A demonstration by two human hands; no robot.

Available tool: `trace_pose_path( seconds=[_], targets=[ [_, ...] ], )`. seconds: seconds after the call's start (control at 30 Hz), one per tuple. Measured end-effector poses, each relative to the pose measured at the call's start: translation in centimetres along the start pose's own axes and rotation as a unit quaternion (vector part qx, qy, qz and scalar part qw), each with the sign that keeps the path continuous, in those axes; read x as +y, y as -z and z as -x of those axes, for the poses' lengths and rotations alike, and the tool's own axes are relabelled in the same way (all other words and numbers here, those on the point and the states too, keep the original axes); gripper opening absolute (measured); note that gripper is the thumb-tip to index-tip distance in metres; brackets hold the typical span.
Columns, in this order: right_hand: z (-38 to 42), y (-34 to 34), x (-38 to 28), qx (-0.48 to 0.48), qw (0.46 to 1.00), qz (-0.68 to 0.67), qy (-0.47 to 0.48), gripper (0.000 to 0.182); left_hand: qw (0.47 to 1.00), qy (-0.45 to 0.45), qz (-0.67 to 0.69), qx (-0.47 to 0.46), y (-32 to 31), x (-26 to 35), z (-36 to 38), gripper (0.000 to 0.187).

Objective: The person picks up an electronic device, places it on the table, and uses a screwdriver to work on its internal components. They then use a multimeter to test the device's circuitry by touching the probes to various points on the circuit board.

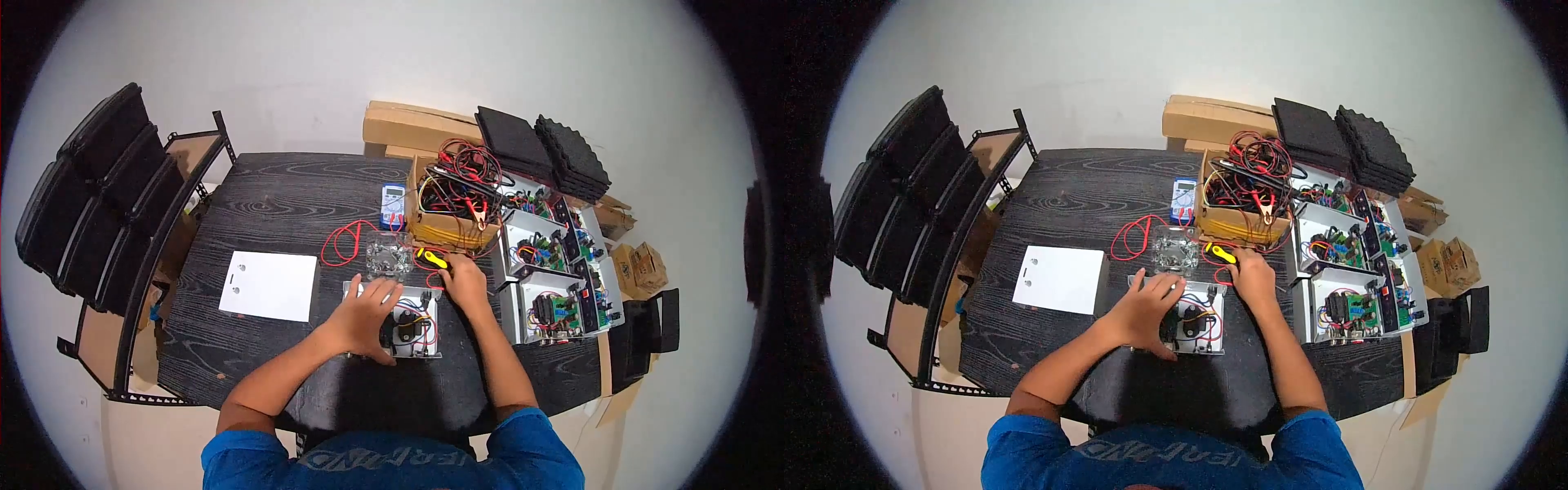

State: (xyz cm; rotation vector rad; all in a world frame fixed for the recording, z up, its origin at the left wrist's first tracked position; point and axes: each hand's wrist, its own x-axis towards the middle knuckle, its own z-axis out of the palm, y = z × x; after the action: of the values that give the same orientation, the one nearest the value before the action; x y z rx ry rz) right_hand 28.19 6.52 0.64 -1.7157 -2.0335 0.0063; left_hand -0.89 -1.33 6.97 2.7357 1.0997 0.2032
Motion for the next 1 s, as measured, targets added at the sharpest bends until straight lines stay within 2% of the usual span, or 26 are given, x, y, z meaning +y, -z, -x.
trace_pose_path(
  seconds=[0.23,0.47,1.0],
  targets=[
    [2.1,0.0,0.4,0.082,0.993,-0.039,0.079,0.028,1.0,0.006,0.002,-0.013,-0.2,-0.1,0.0,0.145],
    [4.8,-0.6,0.5,0.08,0.992,-0.061,0.077,0.028,0.999,0.009,0.025,-0.019,0.2,0.1,-0.2,0.145],
    [4.7,-0.5,0.3,0.082,0.992,-0.068,0.074,0.021,1.0,-0.001,0.011,-0.015,0.1,-0.1,0.1,0.144]
  ],
)
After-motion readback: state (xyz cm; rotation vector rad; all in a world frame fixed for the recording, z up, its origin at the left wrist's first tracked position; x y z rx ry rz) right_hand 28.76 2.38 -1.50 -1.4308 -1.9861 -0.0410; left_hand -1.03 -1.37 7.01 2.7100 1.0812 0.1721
